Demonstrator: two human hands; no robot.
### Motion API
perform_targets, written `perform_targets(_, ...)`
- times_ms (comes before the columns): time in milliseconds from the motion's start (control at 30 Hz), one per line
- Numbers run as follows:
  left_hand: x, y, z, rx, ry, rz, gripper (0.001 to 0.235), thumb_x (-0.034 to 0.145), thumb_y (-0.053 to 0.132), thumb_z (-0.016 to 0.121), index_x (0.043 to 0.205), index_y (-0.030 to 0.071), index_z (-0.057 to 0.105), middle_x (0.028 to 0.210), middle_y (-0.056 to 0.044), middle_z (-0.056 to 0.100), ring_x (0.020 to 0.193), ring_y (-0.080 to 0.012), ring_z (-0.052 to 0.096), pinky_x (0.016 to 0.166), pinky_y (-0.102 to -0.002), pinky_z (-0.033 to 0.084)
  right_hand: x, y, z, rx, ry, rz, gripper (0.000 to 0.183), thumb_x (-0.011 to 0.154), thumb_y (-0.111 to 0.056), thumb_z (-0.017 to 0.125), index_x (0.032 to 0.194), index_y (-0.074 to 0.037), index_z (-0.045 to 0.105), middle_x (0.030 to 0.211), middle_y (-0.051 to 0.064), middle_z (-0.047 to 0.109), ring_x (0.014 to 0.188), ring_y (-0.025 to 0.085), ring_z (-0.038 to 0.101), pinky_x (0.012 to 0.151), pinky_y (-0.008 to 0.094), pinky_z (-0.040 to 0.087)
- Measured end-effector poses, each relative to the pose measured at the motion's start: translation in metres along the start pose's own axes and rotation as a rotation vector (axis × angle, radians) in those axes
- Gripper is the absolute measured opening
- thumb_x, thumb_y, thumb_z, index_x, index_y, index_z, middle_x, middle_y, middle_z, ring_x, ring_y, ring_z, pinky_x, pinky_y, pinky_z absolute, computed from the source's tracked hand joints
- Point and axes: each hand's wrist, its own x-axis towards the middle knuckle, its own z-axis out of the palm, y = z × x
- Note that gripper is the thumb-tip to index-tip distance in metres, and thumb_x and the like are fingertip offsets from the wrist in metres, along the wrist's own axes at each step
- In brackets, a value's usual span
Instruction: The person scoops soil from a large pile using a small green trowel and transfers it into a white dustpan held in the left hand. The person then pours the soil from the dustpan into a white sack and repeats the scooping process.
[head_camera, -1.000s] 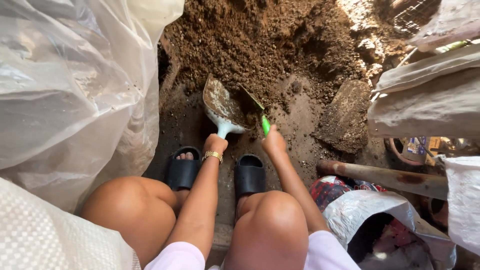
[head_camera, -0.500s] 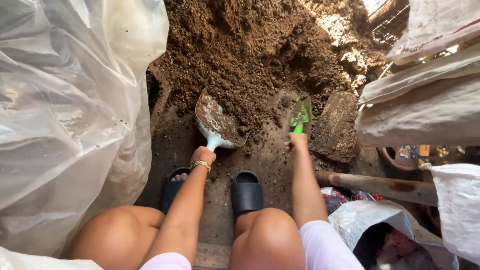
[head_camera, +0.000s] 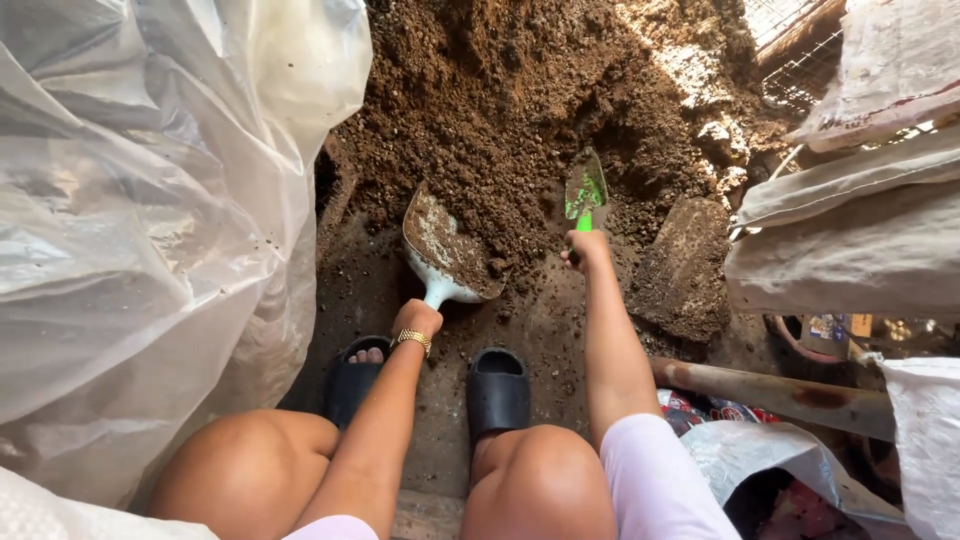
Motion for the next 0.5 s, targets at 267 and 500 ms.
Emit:
perform_targets(267, -0.009, -0.001, 0.005, -0.045, -0.021, 0.026, 0.041, 0.087, 0.013, 0.063, 0.121, -0.009, 0.07, 0.104, -0.024, 0.076, 0.101, -0.0431, 0.074, 0.087, -0.062, 0.057, -0.129, 0.018, -0.006, -0.509, -0.195, -0.082, 0.053, 0.085, -0.006, 0.061, 0.133, 0.011, 0.046, 0.111, 0.035, 0.061, 0.073, 0.042, 0.072, 0.042, 0.05, 0.062)
perform_targets(500, -0.006, -0.002, 0.014, -0.074, -0.048, 0.011, 0.04, 0.088, 0.012, 0.06, 0.119, -0.012, 0.069, 0.081, -0.02, 0.076, 0.069, -0.0331, 0.077, 0.08, -0.058, 0.059, -0.089, -0.036, -0.03, -0.472, -0.151, -0.248, 0.045, 0.084, -0.008, 0.06, 0.123, 0.013, 0.052, 0.102, 0.035, 0.062, 0.069, 0.04, 0.071, 0.041, 0.052, 0.059)
